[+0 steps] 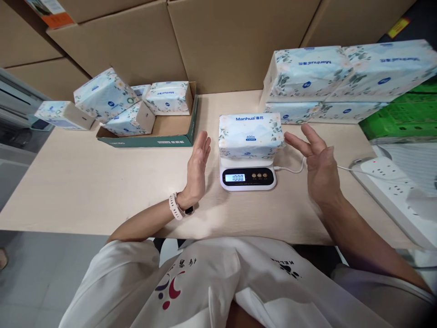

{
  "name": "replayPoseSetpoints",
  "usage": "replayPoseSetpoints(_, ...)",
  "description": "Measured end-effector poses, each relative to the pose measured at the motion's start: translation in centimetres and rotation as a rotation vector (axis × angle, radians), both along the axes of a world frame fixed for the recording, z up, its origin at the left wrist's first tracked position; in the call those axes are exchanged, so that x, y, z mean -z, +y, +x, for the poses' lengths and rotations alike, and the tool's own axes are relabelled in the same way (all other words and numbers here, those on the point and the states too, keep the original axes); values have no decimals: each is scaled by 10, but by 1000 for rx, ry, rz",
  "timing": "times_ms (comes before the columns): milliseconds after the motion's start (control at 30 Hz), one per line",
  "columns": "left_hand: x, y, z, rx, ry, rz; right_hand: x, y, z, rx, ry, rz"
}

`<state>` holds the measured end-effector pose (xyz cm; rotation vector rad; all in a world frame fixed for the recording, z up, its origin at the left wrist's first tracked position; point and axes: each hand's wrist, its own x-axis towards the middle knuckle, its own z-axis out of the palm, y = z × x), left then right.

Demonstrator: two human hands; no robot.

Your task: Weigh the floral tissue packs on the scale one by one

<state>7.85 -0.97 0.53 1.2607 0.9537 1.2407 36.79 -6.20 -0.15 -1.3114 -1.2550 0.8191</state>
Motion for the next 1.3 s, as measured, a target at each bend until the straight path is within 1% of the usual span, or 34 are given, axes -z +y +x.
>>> replayPoseSetpoints(167, 2, 0, 0, 11, 1, -11, -2, -1, -1, 0, -7, -10)
replayPoseSetpoints(333, 6, 1, 1, -7, 13, -20, -2, -1, -1, 13, -24, -6)
replayPoseSetpoints(533, 16, 3, -3, -25, 102, -11, -1, -2, -1, 9, -38, -20)
replayPoseSetpoints(700, 22, 4, -4, -32, 115, -16, -4, -3, 1, -6, -83, -70)
replayPoseSetpoints(800, 20, 2, -3, -36, 122, -27, -3, -2, 2, -16, -98, -82)
replayPoseSetpoints(967, 13, 0, -3, -7, 199, -47, 1, 1, 0, -5, -82, -108)
replayPoseSetpoints(1167, 11, 0, -1, -7, 182, -54, 1, 3, -3, -1, -68, -154)
replayPoseSetpoints(1300, 11, -1, -1, 0, 186, -49, 2, 4, -2, 3, -91, -145)
